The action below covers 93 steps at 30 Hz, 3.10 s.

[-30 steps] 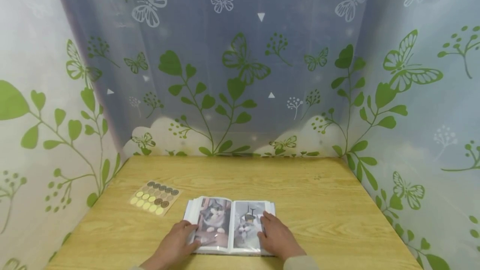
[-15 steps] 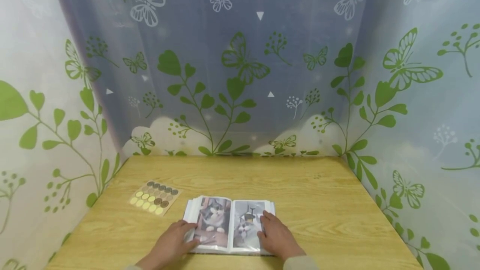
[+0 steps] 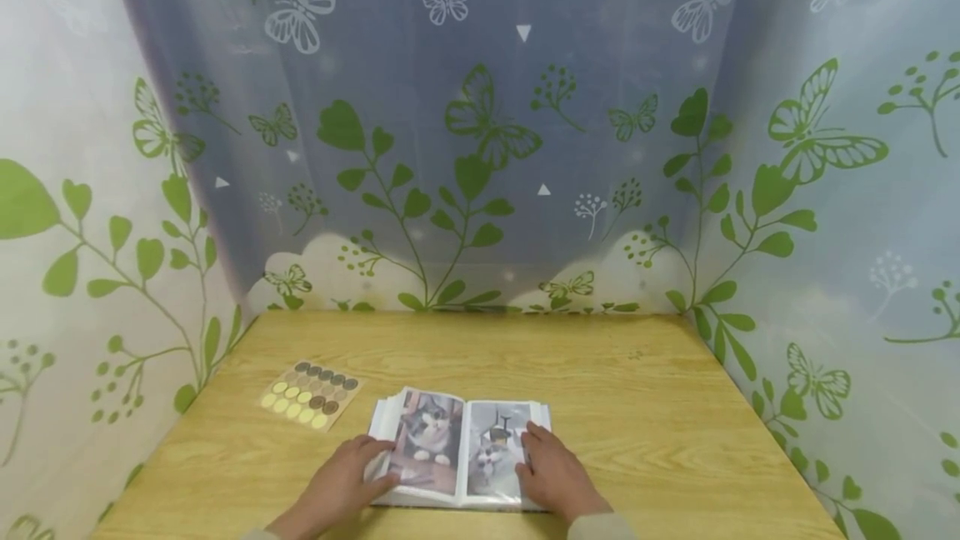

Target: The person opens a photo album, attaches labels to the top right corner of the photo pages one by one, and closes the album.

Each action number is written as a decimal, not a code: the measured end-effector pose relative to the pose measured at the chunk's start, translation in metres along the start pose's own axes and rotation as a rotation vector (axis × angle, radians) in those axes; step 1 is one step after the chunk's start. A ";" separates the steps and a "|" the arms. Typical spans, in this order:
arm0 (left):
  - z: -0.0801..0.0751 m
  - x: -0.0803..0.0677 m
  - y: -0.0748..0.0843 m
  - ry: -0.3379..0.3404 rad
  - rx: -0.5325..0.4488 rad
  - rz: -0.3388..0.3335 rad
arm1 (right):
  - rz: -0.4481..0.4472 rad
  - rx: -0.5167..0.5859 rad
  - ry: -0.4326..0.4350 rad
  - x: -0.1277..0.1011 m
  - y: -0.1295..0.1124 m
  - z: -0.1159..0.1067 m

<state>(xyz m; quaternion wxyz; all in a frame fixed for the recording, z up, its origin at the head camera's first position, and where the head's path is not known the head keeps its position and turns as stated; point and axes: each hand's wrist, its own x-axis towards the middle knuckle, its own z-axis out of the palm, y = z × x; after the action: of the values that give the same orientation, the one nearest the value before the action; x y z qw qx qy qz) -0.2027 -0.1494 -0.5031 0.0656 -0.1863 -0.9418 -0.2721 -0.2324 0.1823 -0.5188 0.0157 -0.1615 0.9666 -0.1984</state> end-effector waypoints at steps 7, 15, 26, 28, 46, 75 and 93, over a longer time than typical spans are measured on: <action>-0.002 0.000 -0.005 0.034 -0.022 -0.003 | 0.002 -0.004 0.015 0.000 -0.002 -0.001; -0.006 -0.001 -0.009 0.053 -0.055 -0.007 | 0.014 0.025 0.021 -0.001 -0.002 -0.001; -0.011 0.002 -0.014 0.030 -0.044 -0.038 | -0.032 0.020 0.139 -0.004 -0.002 -0.001; -0.012 0.002 -0.014 0.030 -0.045 -0.035 | -0.058 0.016 0.177 -0.004 -0.004 -0.001; -0.020 0.005 -0.018 0.024 -0.072 -0.025 | -0.124 0.015 0.058 0.000 -0.008 0.004; -0.091 0.045 -0.158 0.001 0.139 -0.458 | -0.079 -0.005 0.037 0.000 -0.008 0.003; -0.088 0.046 -0.173 -0.073 0.168 -0.542 | -0.041 0.015 0.015 0.001 -0.009 0.001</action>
<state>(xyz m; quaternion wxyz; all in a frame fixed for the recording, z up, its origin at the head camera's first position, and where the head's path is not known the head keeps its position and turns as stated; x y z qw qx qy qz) -0.3107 -0.3177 -0.5032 -0.0282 0.0689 -0.9782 -0.1937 -0.2305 0.1737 -0.5163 0.0058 -0.1796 0.9616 -0.2072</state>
